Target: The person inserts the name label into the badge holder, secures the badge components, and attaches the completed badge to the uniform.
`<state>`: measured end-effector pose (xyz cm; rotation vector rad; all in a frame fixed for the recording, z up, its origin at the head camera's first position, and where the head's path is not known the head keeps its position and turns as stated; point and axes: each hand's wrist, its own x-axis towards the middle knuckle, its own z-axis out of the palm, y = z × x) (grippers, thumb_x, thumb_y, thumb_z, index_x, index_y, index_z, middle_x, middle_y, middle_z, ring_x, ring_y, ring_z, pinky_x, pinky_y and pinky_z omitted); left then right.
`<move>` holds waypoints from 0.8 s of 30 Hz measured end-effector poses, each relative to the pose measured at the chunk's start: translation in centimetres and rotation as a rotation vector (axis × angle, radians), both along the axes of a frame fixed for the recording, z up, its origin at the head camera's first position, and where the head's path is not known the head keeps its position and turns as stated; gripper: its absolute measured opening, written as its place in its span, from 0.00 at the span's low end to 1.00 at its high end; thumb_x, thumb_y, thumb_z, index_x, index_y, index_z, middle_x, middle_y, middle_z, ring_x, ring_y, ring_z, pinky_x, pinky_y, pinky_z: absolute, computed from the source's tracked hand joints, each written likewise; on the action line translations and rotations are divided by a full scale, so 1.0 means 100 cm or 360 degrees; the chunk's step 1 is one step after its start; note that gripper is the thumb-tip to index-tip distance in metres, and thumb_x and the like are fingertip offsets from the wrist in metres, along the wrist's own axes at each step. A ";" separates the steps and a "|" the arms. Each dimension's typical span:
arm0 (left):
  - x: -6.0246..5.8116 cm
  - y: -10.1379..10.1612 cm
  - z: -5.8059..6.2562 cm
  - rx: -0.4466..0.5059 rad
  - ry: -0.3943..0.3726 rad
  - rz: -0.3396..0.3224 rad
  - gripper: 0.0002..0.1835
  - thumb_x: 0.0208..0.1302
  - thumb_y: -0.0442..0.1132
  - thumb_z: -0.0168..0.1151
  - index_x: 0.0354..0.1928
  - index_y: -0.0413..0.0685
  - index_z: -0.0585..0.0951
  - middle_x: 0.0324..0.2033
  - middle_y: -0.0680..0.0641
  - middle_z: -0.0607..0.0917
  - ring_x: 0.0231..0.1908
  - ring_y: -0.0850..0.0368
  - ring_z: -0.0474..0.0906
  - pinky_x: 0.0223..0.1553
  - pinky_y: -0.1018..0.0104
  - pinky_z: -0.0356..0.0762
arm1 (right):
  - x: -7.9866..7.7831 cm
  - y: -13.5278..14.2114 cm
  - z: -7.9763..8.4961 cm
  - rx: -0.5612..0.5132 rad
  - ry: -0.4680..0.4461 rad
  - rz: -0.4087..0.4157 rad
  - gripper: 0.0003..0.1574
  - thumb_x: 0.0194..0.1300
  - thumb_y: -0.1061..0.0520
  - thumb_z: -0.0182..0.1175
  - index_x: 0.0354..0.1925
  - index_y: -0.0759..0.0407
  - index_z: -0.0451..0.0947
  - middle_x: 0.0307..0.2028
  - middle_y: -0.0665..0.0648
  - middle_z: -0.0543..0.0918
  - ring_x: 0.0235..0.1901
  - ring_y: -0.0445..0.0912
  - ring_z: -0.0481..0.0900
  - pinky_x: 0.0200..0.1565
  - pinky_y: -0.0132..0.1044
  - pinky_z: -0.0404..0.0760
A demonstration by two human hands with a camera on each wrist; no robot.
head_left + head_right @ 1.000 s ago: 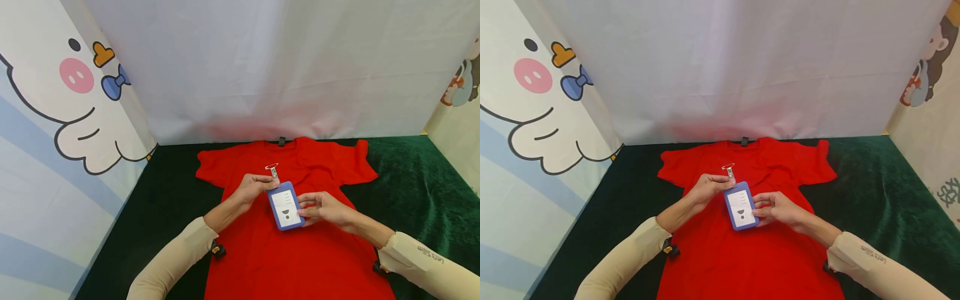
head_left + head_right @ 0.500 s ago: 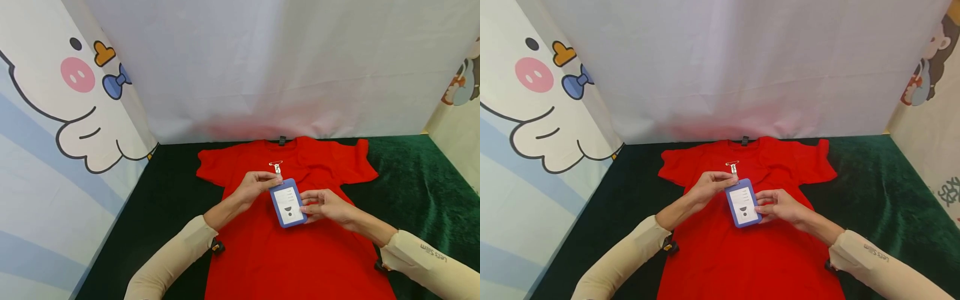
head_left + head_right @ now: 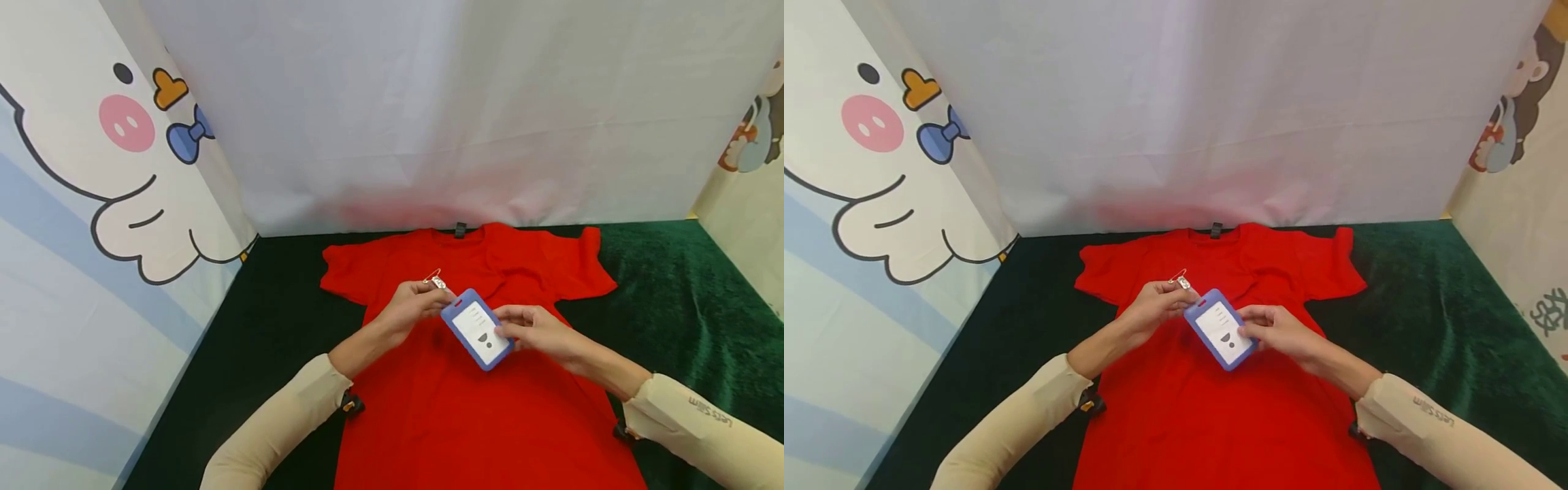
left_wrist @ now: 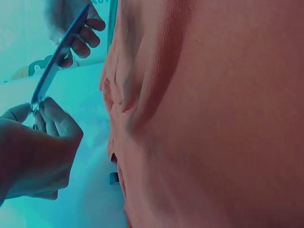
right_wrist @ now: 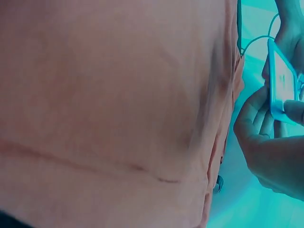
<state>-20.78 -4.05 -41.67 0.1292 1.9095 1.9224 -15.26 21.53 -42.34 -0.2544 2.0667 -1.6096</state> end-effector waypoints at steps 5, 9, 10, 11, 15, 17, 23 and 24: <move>0.003 0.000 0.002 0.0076 -0.0140 -0.0083 0.16 0.70 0.36 0.64 0.52 0.28 0.83 0.33 0.53 0.90 0.35 0.62 0.86 0.50 0.66 0.86 | -0.004 0.000 0.002 0.0073 0.0008 0.0000 0.32 0.77 0.46 0.57 0.67 0.66 0.70 0.51 0.60 0.80 0.48 0.49 0.78 0.50 0.36 0.81; 0.009 0.005 0.005 0.0084 -0.0192 -0.0180 0.17 0.69 0.37 0.67 0.52 0.30 0.84 0.34 0.54 0.90 0.36 0.62 0.87 0.55 0.63 0.85 | -0.008 -0.008 0.004 0.0056 -0.0002 0.0037 0.32 0.77 0.43 0.56 0.65 0.65 0.71 0.49 0.59 0.81 0.47 0.50 0.78 0.49 0.36 0.81; 0.011 0.007 0.006 0.0074 -0.0192 -0.0193 0.16 0.69 0.37 0.67 0.52 0.31 0.84 0.35 0.54 0.89 0.37 0.62 0.87 0.55 0.63 0.85 | -0.008 -0.010 0.005 0.0045 0.0002 0.0043 0.31 0.77 0.43 0.56 0.64 0.65 0.72 0.47 0.59 0.81 0.46 0.50 0.78 0.48 0.36 0.81; 0.013 0.009 0.006 0.0067 -0.0191 -0.0198 0.16 0.69 0.38 0.67 0.52 0.32 0.84 0.35 0.54 0.89 0.37 0.62 0.87 0.56 0.63 0.85 | -0.008 -0.011 0.006 0.0032 0.0010 0.0047 0.30 0.77 0.43 0.56 0.62 0.66 0.73 0.46 0.59 0.81 0.45 0.50 0.79 0.47 0.37 0.81; 0.018 0.012 0.009 -0.0009 -0.0147 -0.0167 0.14 0.69 0.40 0.67 0.49 0.36 0.85 0.36 0.53 0.87 0.37 0.62 0.84 0.55 0.64 0.84 | -0.008 -0.014 0.009 -0.0009 0.0036 0.0024 0.26 0.77 0.44 0.56 0.55 0.66 0.76 0.40 0.57 0.81 0.40 0.50 0.80 0.43 0.37 0.82; 0.018 0.012 0.010 -0.0050 -0.0107 -0.0168 0.14 0.69 0.41 0.67 0.48 0.37 0.86 0.35 0.54 0.87 0.37 0.61 0.82 0.53 0.65 0.83 | -0.007 -0.013 0.010 -0.0012 0.0019 -0.0015 0.25 0.77 0.45 0.57 0.55 0.66 0.76 0.39 0.56 0.81 0.38 0.49 0.81 0.40 0.37 0.83; 0.018 0.009 0.010 -0.0117 -0.0012 -0.0198 0.11 0.68 0.40 0.68 0.44 0.39 0.86 0.31 0.56 0.85 0.37 0.58 0.77 0.47 0.66 0.79 | -0.009 -0.014 0.010 0.0012 -0.0022 -0.0099 0.28 0.74 0.44 0.60 0.57 0.65 0.77 0.35 0.53 0.83 0.31 0.46 0.84 0.34 0.35 0.85; 0.018 0.009 0.009 -0.0118 -0.0001 -0.0209 0.10 0.68 0.40 0.68 0.43 0.39 0.87 0.31 0.56 0.85 0.37 0.58 0.77 0.47 0.66 0.79 | -0.009 -0.015 0.010 0.0013 -0.0029 -0.0107 0.28 0.74 0.44 0.61 0.56 0.66 0.78 0.34 0.53 0.83 0.30 0.45 0.84 0.33 0.34 0.85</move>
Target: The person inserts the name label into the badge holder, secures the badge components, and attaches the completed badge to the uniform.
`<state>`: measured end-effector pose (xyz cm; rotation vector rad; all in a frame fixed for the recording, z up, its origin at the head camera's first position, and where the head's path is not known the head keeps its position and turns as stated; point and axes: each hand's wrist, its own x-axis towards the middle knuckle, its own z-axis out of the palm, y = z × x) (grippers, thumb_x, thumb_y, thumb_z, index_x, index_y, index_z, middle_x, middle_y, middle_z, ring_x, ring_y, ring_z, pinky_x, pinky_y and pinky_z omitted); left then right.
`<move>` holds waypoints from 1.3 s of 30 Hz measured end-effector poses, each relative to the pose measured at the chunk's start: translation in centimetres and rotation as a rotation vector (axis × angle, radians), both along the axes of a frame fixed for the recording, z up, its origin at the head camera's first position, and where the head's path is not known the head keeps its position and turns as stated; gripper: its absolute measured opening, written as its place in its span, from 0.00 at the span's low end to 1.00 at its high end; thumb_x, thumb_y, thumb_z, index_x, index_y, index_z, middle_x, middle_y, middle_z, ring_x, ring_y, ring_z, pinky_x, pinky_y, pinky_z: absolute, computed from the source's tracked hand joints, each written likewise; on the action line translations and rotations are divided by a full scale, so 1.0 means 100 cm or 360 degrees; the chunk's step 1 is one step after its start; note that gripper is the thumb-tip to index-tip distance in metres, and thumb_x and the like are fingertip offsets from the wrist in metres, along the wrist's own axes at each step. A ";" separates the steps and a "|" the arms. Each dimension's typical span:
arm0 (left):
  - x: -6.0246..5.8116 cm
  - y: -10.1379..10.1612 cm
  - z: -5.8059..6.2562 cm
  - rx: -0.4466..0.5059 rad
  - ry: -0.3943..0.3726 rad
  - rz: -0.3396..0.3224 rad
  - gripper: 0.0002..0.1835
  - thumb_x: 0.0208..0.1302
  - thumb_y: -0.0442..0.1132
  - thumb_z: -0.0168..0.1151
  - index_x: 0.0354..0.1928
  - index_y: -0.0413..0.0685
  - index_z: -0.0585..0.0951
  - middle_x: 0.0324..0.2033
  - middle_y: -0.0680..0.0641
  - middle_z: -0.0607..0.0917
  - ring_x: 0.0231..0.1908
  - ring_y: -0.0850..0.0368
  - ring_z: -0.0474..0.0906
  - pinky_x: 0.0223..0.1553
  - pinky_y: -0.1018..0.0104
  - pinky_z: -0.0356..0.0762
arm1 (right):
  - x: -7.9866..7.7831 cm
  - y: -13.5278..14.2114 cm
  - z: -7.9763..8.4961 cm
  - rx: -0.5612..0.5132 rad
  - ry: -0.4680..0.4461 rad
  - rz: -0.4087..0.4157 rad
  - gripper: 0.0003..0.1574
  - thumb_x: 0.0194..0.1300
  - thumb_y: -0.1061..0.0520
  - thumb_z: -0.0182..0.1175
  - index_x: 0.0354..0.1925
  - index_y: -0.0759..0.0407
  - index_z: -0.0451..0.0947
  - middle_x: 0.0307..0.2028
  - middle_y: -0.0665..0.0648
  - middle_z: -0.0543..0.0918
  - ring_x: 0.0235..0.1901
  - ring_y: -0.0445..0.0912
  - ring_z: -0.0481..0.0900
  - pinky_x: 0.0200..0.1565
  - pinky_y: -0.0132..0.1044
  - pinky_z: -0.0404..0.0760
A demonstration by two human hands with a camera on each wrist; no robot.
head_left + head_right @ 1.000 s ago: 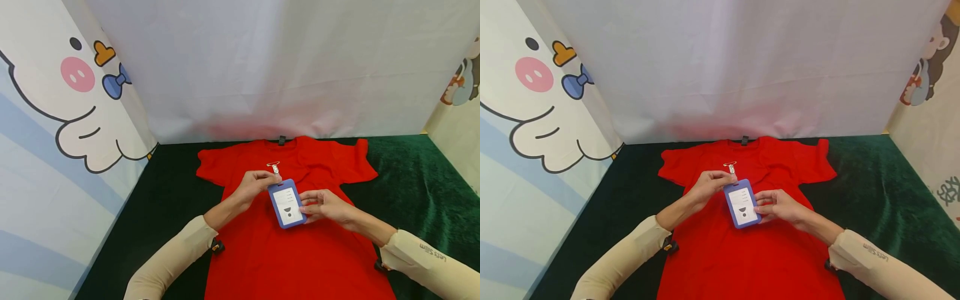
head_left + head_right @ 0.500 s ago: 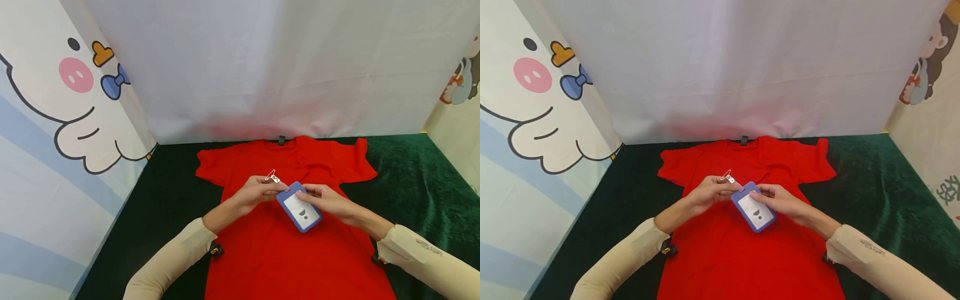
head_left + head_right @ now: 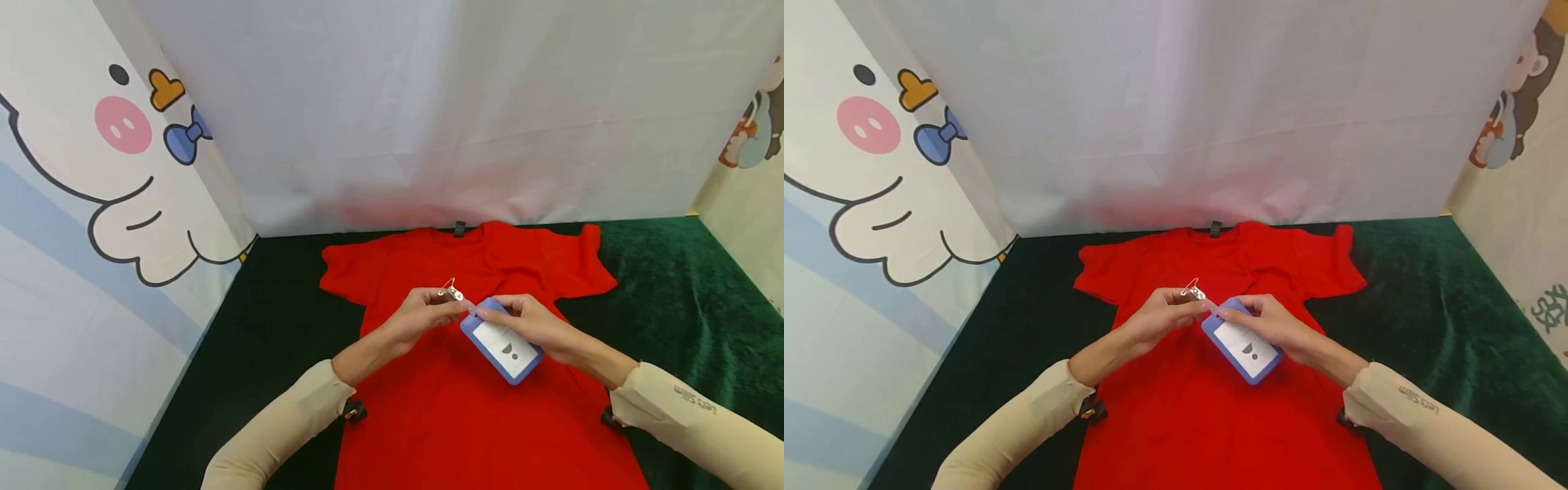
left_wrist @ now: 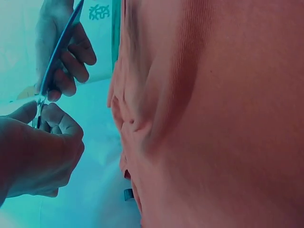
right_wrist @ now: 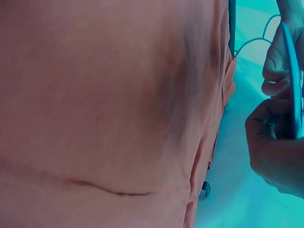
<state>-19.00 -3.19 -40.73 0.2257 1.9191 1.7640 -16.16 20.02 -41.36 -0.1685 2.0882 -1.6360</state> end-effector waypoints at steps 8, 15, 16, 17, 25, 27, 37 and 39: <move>-0.004 -0.007 0.004 -0.0062 0.0088 -0.0062 0.13 0.70 0.44 0.66 0.44 0.39 0.87 0.37 0.40 0.87 0.38 0.51 0.79 0.53 0.57 0.82 | -0.003 0.000 0.007 0.0078 0.0049 0.0028 0.24 0.73 0.44 0.62 0.46 0.65 0.81 0.29 0.53 0.84 0.26 0.44 0.85 0.30 0.33 0.85; -0.007 -0.017 0.004 -0.0133 0.0212 -0.0200 0.13 0.71 0.39 0.65 0.49 0.36 0.86 0.40 0.43 0.88 0.40 0.53 0.81 0.57 0.51 0.82 | -0.006 0.002 0.009 0.0244 0.0366 0.0193 0.19 0.74 0.48 0.61 0.46 0.63 0.83 0.29 0.56 0.82 0.24 0.45 0.82 0.27 0.33 0.83; -0.006 -0.018 0.004 -0.0140 0.0233 -0.0222 0.13 0.71 0.39 0.65 0.50 0.36 0.86 0.40 0.44 0.88 0.40 0.52 0.82 0.57 0.51 0.82 | -0.006 0.003 0.008 0.0252 0.0404 0.0212 0.18 0.75 0.49 0.61 0.48 0.63 0.83 0.29 0.56 0.83 0.24 0.45 0.82 0.27 0.33 0.83; -0.006 -0.018 0.004 -0.0147 0.0251 -0.0239 0.13 0.70 0.38 0.65 0.50 0.36 0.86 0.41 0.44 0.89 0.41 0.53 0.82 0.57 0.51 0.82 | -0.006 0.003 0.008 0.0247 0.0418 0.0224 0.18 0.75 0.49 0.61 0.49 0.63 0.83 0.30 0.56 0.83 0.23 0.45 0.82 0.26 0.33 0.83; -0.004 -0.020 0.001 -0.0168 0.0352 -0.0300 0.13 0.69 0.38 0.67 0.51 0.38 0.87 0.46 0.38 0.89 0.45 0.42 0.83 0.55 0.52 0.83 | -0.010 0.005 0.006 0.0217 0.0558 0.0289 0.17 0.73 0.52 0.63 0.52 0.61 0.85 0.31 0.57 0.86 0.20 0.43 0.80 0.23 0.31 0.81; -0.004 -0.020 0.001 -0.0164 0.0406 -0.0314 0.13 0.69 0.38 0.67 0.51 0.39 0.88 0.46 0.39 0.90 0.47 0.42 0.84 0.55 0.54 0.84 | -0.010 0.005 0.005 0.0235 0.0698 0.0304 0.14 0.72 0.54 0.64 0.49 0.60 0.87 0.30 0.55 0.87 0.20 0.41 0.79 0.22 0.30 0.80; 0.000 -0.019 0.000 -0.0265 0.0899 -0.0340 0.08 0.63 0.36 0.73 0.43 0.40 0.90 0.37 0.41 0.91 0.30 0.64 0.82 0.35 0.70 0.83 | -0.009 0.000 -0.004 0.0238 0.1456 0.0289 0.08 0.60 0.65 0.73 0.36 0.52 0.87 0.26 0.46 0.86 0.22 0.32 0.72 0.23 0.27 0.75; 0.000 -0.018 -0.001 -0.0283 0.1008 -0.0367 0.08 0.63 0.35 0.73 0.42 0.39 0.89 0.36 0.41 0.91 0.30 0.65 0.81 0.36 0.70 0.84 | -0.009 0.000 -0.004 0.0265 0.1617 0.0297 0.11 0.57 0.66 0.74 0.36 0.52 0.87 0.28 0.45 0.85 0.23 0.32 0.72 0.25 0.26 0.76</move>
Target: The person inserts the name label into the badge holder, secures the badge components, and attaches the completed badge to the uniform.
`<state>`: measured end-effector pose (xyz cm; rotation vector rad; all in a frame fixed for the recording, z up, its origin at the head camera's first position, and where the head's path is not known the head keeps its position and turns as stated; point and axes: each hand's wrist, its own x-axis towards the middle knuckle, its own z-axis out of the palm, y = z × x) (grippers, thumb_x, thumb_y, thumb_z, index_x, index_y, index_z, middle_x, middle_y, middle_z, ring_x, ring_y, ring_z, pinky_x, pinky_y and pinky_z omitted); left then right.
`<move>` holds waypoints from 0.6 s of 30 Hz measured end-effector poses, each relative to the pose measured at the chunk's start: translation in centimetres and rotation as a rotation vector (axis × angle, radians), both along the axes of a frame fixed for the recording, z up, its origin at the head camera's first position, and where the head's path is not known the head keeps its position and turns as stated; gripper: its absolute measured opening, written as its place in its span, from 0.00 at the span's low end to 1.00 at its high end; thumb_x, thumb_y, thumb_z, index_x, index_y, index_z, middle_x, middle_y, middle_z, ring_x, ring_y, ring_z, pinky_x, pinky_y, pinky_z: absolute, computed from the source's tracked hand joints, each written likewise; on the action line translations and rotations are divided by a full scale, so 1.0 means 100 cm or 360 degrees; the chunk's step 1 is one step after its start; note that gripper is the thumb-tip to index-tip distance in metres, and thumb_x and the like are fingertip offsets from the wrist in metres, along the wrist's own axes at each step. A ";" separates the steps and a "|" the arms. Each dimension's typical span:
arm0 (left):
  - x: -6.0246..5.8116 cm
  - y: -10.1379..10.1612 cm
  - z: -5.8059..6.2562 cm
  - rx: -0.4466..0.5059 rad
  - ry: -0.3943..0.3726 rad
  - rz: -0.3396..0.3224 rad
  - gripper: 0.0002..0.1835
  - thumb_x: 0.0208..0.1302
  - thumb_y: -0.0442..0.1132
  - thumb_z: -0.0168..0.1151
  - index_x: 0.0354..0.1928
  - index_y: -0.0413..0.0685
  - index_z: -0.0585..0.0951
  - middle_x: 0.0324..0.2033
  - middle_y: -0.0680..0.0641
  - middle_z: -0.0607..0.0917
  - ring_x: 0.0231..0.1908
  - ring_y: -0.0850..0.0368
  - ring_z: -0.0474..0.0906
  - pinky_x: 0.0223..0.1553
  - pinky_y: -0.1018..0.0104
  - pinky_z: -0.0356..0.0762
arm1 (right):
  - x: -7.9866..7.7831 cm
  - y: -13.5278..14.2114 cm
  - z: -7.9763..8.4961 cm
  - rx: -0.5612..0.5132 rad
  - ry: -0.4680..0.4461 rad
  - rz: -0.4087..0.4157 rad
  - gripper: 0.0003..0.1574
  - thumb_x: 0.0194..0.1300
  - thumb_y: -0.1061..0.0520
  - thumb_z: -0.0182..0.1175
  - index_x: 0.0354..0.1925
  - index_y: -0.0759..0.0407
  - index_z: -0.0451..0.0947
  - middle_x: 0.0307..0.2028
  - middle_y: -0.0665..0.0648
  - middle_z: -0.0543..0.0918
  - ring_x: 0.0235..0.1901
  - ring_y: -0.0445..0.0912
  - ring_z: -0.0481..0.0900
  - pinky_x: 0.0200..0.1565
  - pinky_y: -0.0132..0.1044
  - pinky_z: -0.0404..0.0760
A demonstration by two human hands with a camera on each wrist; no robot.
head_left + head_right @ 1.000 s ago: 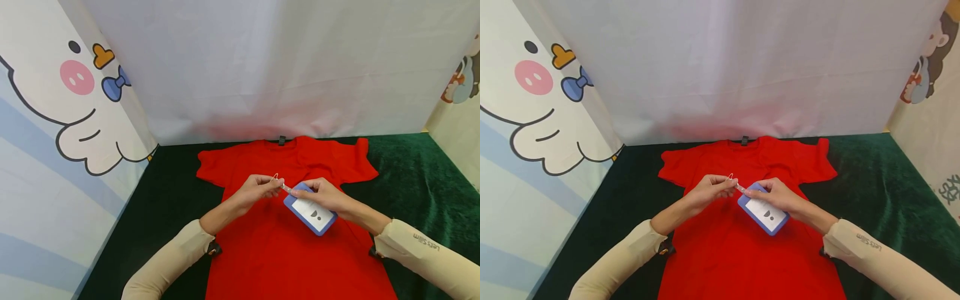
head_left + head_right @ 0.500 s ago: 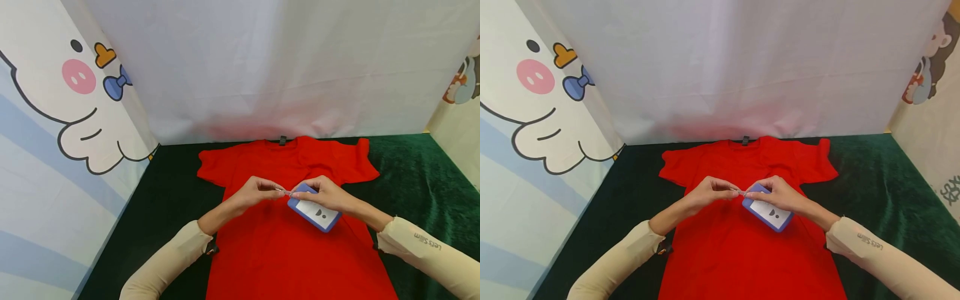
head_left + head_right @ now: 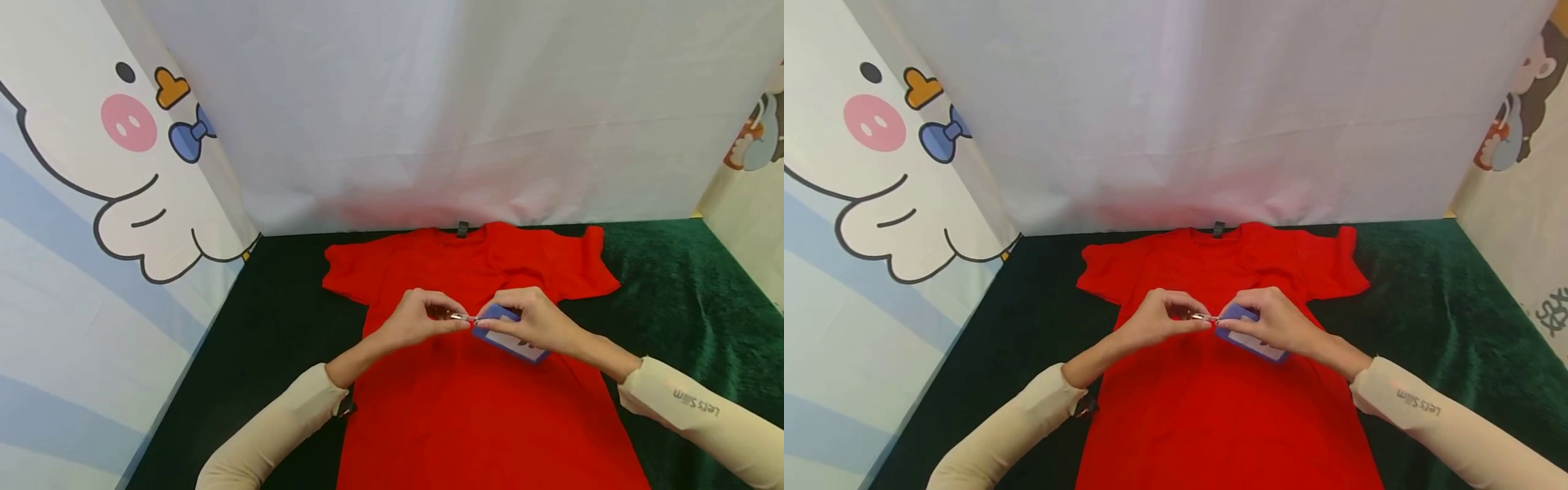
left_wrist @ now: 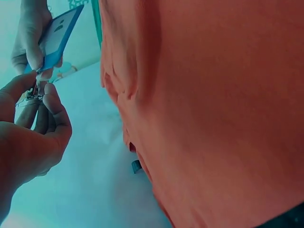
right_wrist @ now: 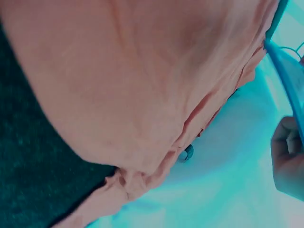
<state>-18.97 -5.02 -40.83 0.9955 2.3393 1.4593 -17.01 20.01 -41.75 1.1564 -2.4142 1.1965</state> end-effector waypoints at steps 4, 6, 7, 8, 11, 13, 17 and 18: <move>0.001 0.000 -0.002 -0.0012 0.0145 -0.0048 0.08 0.64 0.34 0.72 0.43 0.40 0.90 0.37 0.43 0.91 0.31 0.67 0.79 0.38 0.69 0.84 | 0.002 0.001 0.000 0.0075 0.0203 0.0010 0.15 0.54 0.67 0.76 0.38 0.52 0.86 0.32 0.45 0.86 0.29 0.34 0.79 0.32 0.28 0.83; 0.002 0.001 -0.002 -0.0023 0.0185 -0.0055 0.08 0.64 0.34 0.72 0.44 0.40 0.90 0.36 0.44 0.91 0.30 0.67 0.78 0.36 0.68 0.83 | 0.003 0.002 0.000 0.0112 0.0254 0.0005 0.15 0.53 0.66 0.76 0.39 0.53 0.85 0.33 0.45 0.86 0.30 0.35 0.80 0.33 0.28 0.85; 0.002 0.001 -0.002 -0.0026 0.0195 -0.0056 0.08 0.64 0.34 0.71 0.44 0.40 0.90 0.36 0.44 0.91 0.29 0.67 0.77 0.33 0.68 0.82 | 0.003 0.002 0.000 0.0120 0.0274 0.0008 0.16 0.53 0.66 0.76 0.39 0.53 0.85 0.33 0.46 0.86 0.30 0.35 0.81 0.33 0.29 0.85; 0.002 0.001 -0.002 -0.0032 0.0208 -0.0055 0.08 0.64 0.34 0.71 0.44 0.41 0.90 0.36 0.45 0.91 0.28 0.66 0.75 0.31 0.67 0.80 | 0.003 0.002 0.001 0.0125 0.0291 0.0011 0.16 0.53 0.67 0.76 0.39 0.53 0.85 0.33 0.46 0.86 0.30 0.36 0.81 0.33 0.29 0.85; 0.001 0.002 -0.002 -0.0025 0.0239 -0.0052 0.08 0.64 0.35 0.72 0.44 0.41 0.91 0.36 0.46 0.91 0.25 0.65 0.72 0.26 0.68 0.74 | 0.002 0.002 0.001 0.0130 0.0346 0.0017 0.16 0.52 0.67 0.76 0.38 0.54 0.85 0.32 0.47 0.85 0.29 0.36 0.82 0.33 0.29 0.85; 0.000 0.002 -0.001 -0.0005 0.0256 -0.0049 0.08 0.64 0.34 0.72 0.44 0.42 0.91 0.36 0.46 0.91 0.23 0.64 0.70 0.24 0.69 0.70 | 0.000 0.002 0.000 0.0118 0.0393 0.0023 0.12 0.56 0.65 0.75 0.38 0.55 0.85 0.31 0.47 0.85 0.28 0.36 0.81 0.33 0.27 0.84; -0.002 0.004 -0.001 0.0028 0.0274 -0.0063 0.08 0.63 0.34 0.72 0.44 0.42 0.91 0.37 0.45 0.91 0.26 0.66 0.73 0.26 0.68 0.74 | -0.001 0.002 0.000 0.0078 0.0467 0.0038 0.04 0.66 0.56 0.70 0.37 0.55 0.85 0.30 0.47 0.84 0.25 0.35 0.78 0.32 0.20 0.80; -0.002 0.004 0.000 0.0027 0.0275 -0.0068 0.09 0.63 0.34 0.72 0.44 0.42 0.91 0.37 0.45 0.91 0.27 0.67 0.74 0.27 0.67 0.76 | -0.001 0.002 0.000 0.0067 0.0476 0.0041 0.05 0.68 0.54 0.68 0.36 0.55 0.85 0.30 0.47 0.83 0.25 0.34 0.77 0.31 0.19 0.78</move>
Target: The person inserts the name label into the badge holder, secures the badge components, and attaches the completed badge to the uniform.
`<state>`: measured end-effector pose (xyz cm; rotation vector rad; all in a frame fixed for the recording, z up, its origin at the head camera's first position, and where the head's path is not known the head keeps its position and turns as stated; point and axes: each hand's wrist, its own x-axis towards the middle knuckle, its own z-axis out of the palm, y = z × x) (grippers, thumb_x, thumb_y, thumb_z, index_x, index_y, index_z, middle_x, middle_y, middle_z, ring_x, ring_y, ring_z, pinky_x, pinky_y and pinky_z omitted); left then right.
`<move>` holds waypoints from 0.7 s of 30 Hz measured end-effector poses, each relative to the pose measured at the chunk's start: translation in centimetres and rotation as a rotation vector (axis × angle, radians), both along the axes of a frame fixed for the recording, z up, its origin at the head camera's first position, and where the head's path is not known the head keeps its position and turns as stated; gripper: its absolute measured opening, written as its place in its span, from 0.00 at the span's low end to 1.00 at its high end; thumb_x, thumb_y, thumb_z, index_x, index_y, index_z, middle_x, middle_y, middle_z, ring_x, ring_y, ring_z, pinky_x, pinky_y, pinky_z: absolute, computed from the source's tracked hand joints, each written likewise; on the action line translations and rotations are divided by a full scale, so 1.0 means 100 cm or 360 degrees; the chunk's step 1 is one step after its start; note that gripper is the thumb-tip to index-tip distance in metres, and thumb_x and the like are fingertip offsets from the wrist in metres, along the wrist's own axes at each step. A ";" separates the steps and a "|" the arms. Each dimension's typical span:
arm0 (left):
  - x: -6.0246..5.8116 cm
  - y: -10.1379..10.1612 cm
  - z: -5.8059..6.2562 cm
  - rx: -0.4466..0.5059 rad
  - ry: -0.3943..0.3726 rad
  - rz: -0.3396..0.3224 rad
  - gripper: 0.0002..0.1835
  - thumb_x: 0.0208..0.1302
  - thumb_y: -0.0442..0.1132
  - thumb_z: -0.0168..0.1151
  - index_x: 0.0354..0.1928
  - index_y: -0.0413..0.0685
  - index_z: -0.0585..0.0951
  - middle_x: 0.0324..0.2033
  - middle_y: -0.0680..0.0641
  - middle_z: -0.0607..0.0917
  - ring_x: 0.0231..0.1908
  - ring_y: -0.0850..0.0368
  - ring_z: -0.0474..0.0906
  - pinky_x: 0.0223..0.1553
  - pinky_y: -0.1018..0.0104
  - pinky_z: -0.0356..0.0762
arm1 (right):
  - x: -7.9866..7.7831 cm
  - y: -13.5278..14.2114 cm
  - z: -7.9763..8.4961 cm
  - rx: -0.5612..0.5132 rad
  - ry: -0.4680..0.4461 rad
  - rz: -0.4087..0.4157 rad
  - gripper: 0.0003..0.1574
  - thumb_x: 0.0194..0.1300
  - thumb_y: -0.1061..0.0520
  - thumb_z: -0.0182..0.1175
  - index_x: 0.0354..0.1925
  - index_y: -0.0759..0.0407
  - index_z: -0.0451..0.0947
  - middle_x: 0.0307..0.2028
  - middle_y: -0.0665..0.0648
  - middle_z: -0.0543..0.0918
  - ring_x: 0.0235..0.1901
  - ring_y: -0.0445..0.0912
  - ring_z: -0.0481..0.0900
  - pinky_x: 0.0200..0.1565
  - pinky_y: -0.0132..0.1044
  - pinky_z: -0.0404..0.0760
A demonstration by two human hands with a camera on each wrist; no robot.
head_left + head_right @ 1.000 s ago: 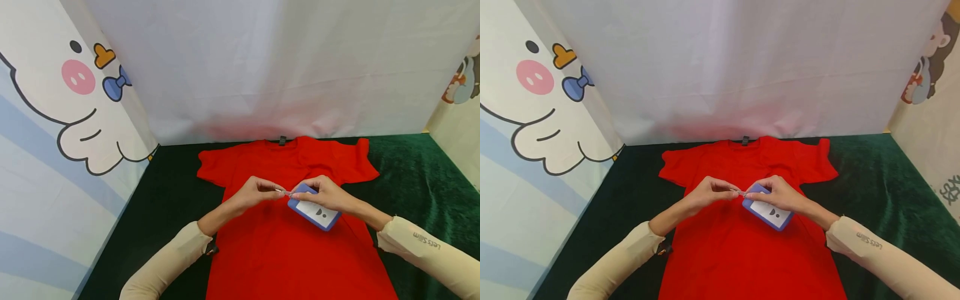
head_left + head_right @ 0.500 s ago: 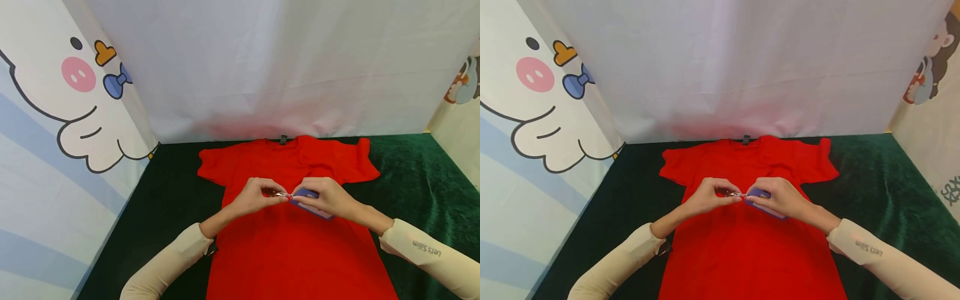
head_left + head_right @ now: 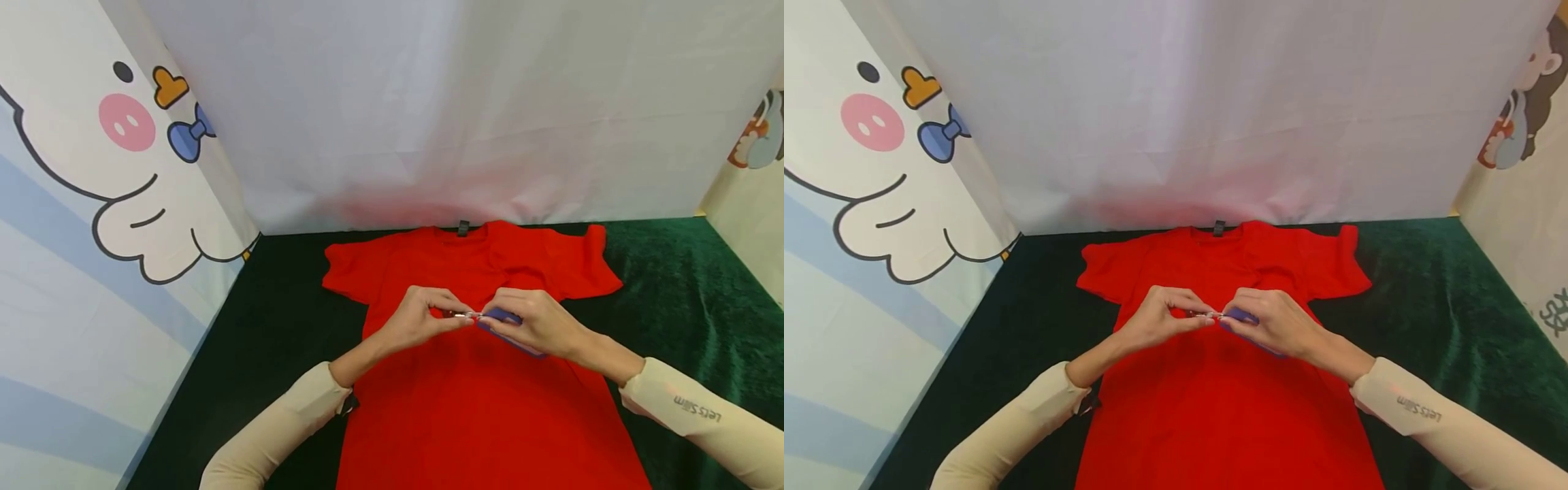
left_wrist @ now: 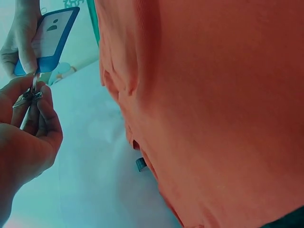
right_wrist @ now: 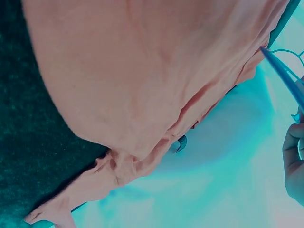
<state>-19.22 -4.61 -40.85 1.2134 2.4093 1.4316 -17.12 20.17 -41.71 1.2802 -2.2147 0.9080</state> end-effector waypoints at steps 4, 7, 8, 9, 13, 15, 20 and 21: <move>-0.001 0.000 0.001 -0.0030 0.0023 -0.0027 0.09 0.64 0.34 0.72 0.45 0.41 0.91 0.37 0.45 0.91 0.29 0.67 0.76 0.29 0.63 0.81 | 0.000 -0.002 0.000 -0.0029 0.0007 -0.0007 0.03 0.66 0.58 0.70 0.36 0.56 0.85 0.30 0.48 0.83 0.24 0.34 0.74 0.29 0.18 0.76; -0.002 -0.001 0.003 -0.0037 0.0034 -0.0047 0.09 0.64 0.34 0.71 0.45 0.41 0.91 0.37 0.45 0.91 0.29 0.66 0.76 0.29 0.62 0.81 | 0.000 -0.004 0.000 -0.0032 0.0007 -0.0027 0.06 0.60 0.64 0.73 0.36 0.56 0.85 0.30 0.48 0.84 0.25 0.35 0.76 0.30 0.19 0.77; -0.003 -0.001 0.004 -0.0039 0.0039 -0.0054 0.09 0.65 0.34 0.71 0.45 0.41 0.91 0.37 0.45 0.91 0.29 0.66 0.76 0.29 0.61 0.81 | 0.000 -0.004 0.001 -0.0030 0.0010 -0.0032 0.07 0.59 0.64 0.73 0.36 0.56 0.85 0.30 0.48 0.84 0.25 0.35 0.76 0.30 0.19 0.77; -0.003 -0.002 0.005 -0.0044 0.0043 -0.0061 0.08 0.64 0.33 0.71 0.45 0.41 0.91 0.37 0.45 0.91 0.29 0.66 0.76 0.29 0.62 0.81 | 0.000 -0.004 0.001 -0.0025 0.0013 -0.0032 0.07 0.59 0.64 0.73 0.36 0.56 0.86 0.30 0.48 0.84 0.24 0.35 0.77 0.30 0.19 0.78; -0.005 -0.004 0.007 -0.0060 0.0037 -0.0071 0.08 0.64 0.33 0.71 0.44 0.41 0.91 0.37 0.45 0.91 0.31 0.67 0.77 0.31 0.62 0.81 | -0.002 -0.004 0.003 -0.0002 0.0022 -0.0026 0.06 0.60 0.63 0.73 0.36 0.56 0.86 0.30 0.48 0.84 0.24 0.35 0.77 0.30 0.19 0.77; -0.005 -0.004 0.007 -0.0061 0.0032 -0.0058 0.08 0.64 0.34 0.71 0.44 0.42 0.91 0.37 0.46 0.91 0.31 0.67 0.77 0.31 0.63 0.81 | -0.002 -0.004 0.004 0.0011 0.0014 -0.0020 0.07 0.60 0.63 0.73 0.37 0.56 0.86 0.30 0.48 0.84 0.24 0.35 0.76 0.30 0.19 0.77; -0.005 -0.006 0.006 -0.0031 -0.0004 -0.0018 0.07 0.64 0.35 0.72 0.43 0.42 0.91 0.37 0.46 0.91 0.30 0.66 0.77 0.31 0.64 0.81 | -0.001 -0.004 0.004 0.0030 -0.0007 -0.0020 0.07 0.61 0.62 0.73 0.37 0.55 0.85 0.31 0.47 0.84 0.26 0.35 0.78 0.33 0.20 0.80; -0.005 -0.007 0.006 -0.0026 -0.0008 -0.0008 0.07 0.64 0.35 0.72 0.42 0.43 0.91 0.37 0.46 0.91 0.31 0.66 0.78 0.32 0.65 0.81 | -0.001 -0.004 0.004 0.0032 -0.0013 -0.0020 0.07 0.61 0.62 0.73 0.38 0.55 0.85 0.31 0.47 0.84 0.27 0.35 0.78 0.34 0.20 0.80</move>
